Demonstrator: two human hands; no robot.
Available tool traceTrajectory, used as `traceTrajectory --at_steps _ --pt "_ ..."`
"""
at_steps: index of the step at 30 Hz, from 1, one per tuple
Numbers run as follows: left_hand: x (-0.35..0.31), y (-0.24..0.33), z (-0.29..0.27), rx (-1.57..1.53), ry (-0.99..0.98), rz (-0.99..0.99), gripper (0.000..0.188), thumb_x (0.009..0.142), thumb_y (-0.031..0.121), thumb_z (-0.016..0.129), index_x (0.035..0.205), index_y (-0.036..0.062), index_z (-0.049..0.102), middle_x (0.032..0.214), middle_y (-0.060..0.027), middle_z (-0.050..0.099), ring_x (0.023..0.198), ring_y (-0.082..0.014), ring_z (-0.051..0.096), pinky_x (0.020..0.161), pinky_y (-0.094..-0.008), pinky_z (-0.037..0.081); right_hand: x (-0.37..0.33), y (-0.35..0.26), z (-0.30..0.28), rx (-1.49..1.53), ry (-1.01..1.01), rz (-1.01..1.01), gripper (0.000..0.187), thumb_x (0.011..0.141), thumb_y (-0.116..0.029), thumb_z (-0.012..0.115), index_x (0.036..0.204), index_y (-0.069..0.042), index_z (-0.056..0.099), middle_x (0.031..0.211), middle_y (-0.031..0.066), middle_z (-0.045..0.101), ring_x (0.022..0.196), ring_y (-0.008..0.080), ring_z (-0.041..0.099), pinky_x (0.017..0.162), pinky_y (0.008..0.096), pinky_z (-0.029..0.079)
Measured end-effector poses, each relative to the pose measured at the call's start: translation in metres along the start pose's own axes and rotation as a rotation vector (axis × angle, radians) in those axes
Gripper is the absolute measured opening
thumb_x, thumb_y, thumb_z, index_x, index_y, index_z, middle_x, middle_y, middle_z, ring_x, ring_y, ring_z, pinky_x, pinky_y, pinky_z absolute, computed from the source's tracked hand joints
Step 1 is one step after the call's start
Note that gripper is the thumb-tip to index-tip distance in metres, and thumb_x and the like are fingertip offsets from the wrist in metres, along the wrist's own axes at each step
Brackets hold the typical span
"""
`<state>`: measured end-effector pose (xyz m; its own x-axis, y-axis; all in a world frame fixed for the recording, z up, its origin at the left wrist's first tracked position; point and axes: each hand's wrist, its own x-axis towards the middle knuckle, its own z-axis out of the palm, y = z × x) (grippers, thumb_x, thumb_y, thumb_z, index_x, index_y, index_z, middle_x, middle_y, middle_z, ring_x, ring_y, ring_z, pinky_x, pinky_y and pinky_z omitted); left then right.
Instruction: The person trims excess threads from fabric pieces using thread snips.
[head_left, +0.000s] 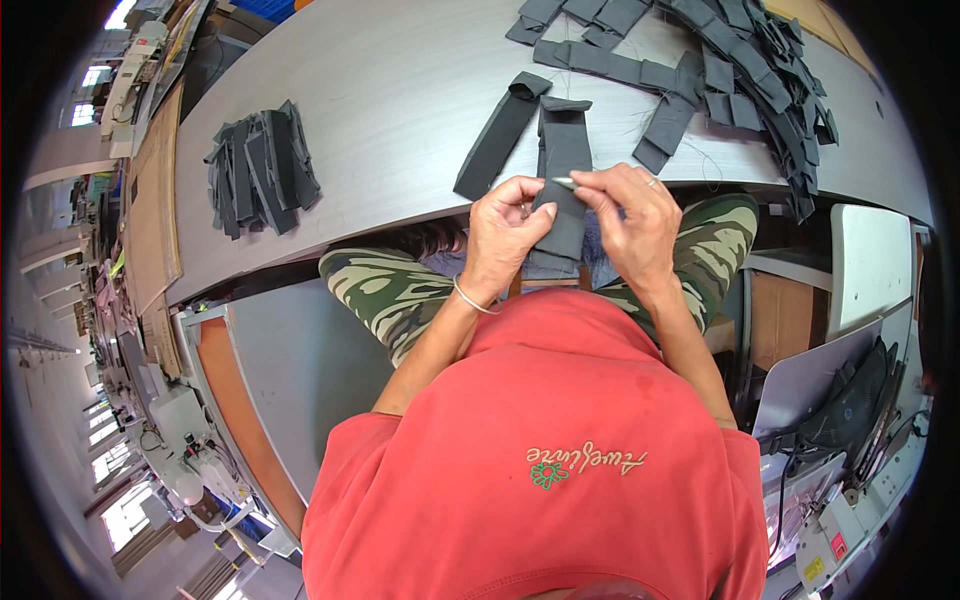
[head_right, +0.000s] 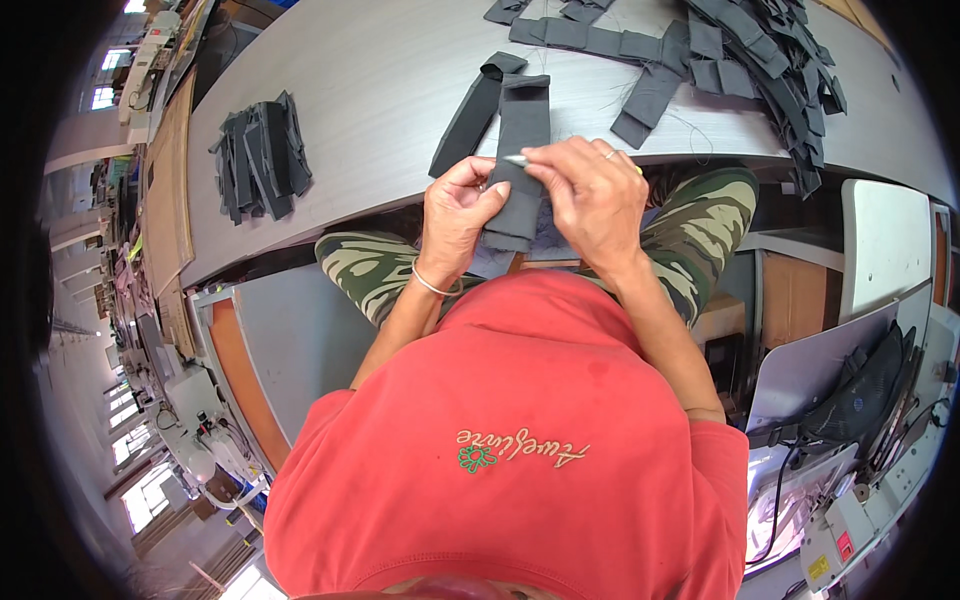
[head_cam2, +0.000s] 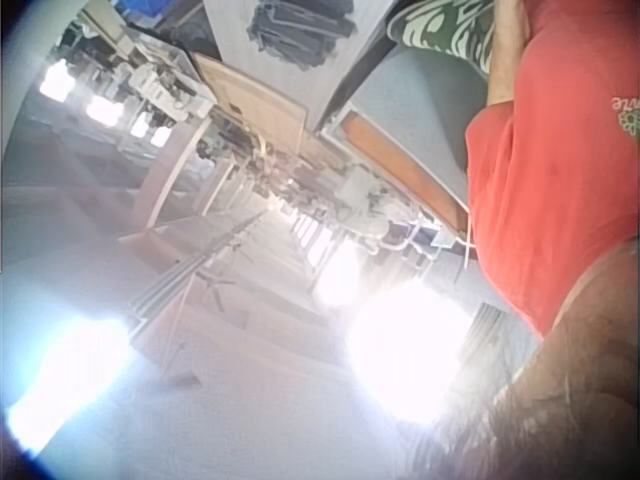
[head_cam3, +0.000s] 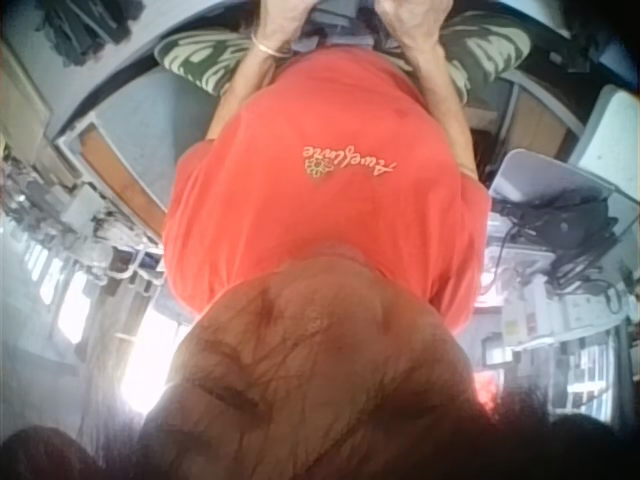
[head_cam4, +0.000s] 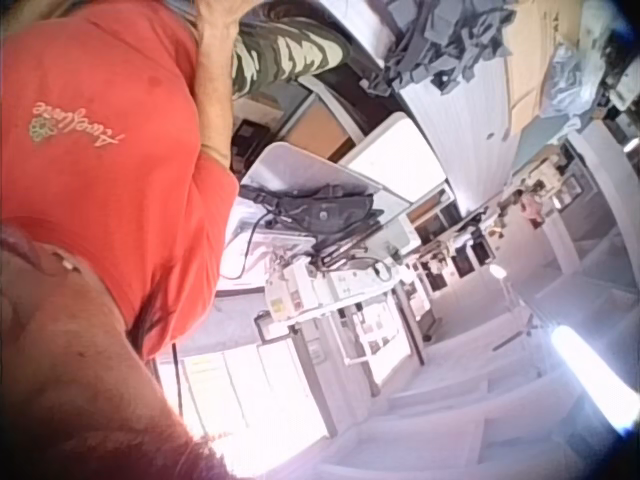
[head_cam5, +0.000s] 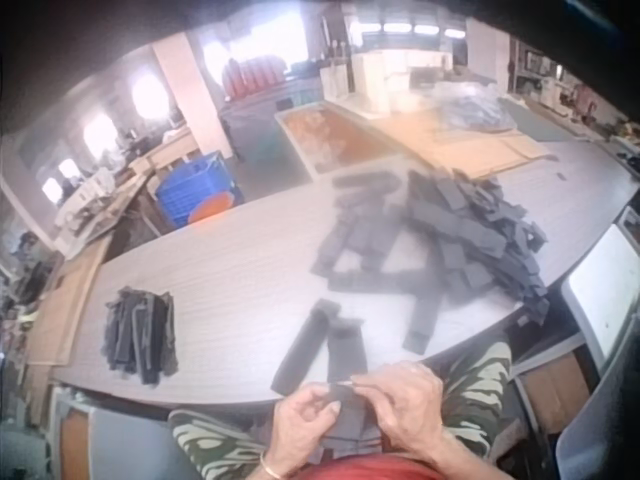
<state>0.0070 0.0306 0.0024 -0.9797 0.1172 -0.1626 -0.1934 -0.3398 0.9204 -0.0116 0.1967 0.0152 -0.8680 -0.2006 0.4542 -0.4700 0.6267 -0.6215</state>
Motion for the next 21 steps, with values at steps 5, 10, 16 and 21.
traceTrajectory --at_steps 5,10,16,21 --pt "0.000 0.009 -0.005 -0.144 -0.012 -0.038 0.014 0.086 -0.004 0.058 0.100 -0.0025 0.058 0.094 -0.0040 0.063 0.082 -0.0071 0.059 0.074 -0.0214 0.049 -0.001 0.010 -0.015 0.374 0.029 0.427 0.017 0.080 -0.007 0.067 0.097 -0.004 0.067 0.085 0.0062 0.066 0.071 0.0166 0.061 0.066 0.0262 0.047" --pt "0.001 0.010 -0.009 -0.166 0.015 -0.081 0.010 0.086 -0.002 0.058 0.097 -0.0001 0.058 0.091 -0.0044 0.063 0.079 -0.0079 0.060 0.073 -0.0217 0.050 -0.004 0.011 -0.020 0.385 -0.044 0.239 0.017 0.080 -0.007 0.067 0.097 -0.004 0.067 0.082 0.0074 0.065 0.071 0.0174 0.061 0.066 0.0271 0.047" --pt "-0.001 0.015 -0.009 -0.253 -0.024 -0.159 0.008 0.087 0.002 0.058 0.095 0.0020 0.056 0.087 -0.0043 0.064 0.076 -0.0067 0.060 0.069 -0.0216 0.050 -0.003 0.015 -0.015 0.173 -0.027 -0.025 0.019 0.079 -0.005 0.067 0.098 -0.002 0.066 0.077 0.0082 0.059 0.065 0.0171 0.054 0.062 0.0261 0.042" --pt "-0.001 0.015 -0.009 -0.259 -0.026 -0.155 0.008 0.087 0.002 0.058 0.095 0.0024 0.056 0.086 -0.0037 0.063 0.076 -0.0060 0.060 0.068 -0.0214 0.049 -0.007 0.012 -0.017 0.355 -0.005 0.189 0.015 0.082 -0.006 0.066 0.097 -0.002 0.067 0.079 0.0060 0.065 0.070 0.0127 0.058 0.067 0.0249 0.044"
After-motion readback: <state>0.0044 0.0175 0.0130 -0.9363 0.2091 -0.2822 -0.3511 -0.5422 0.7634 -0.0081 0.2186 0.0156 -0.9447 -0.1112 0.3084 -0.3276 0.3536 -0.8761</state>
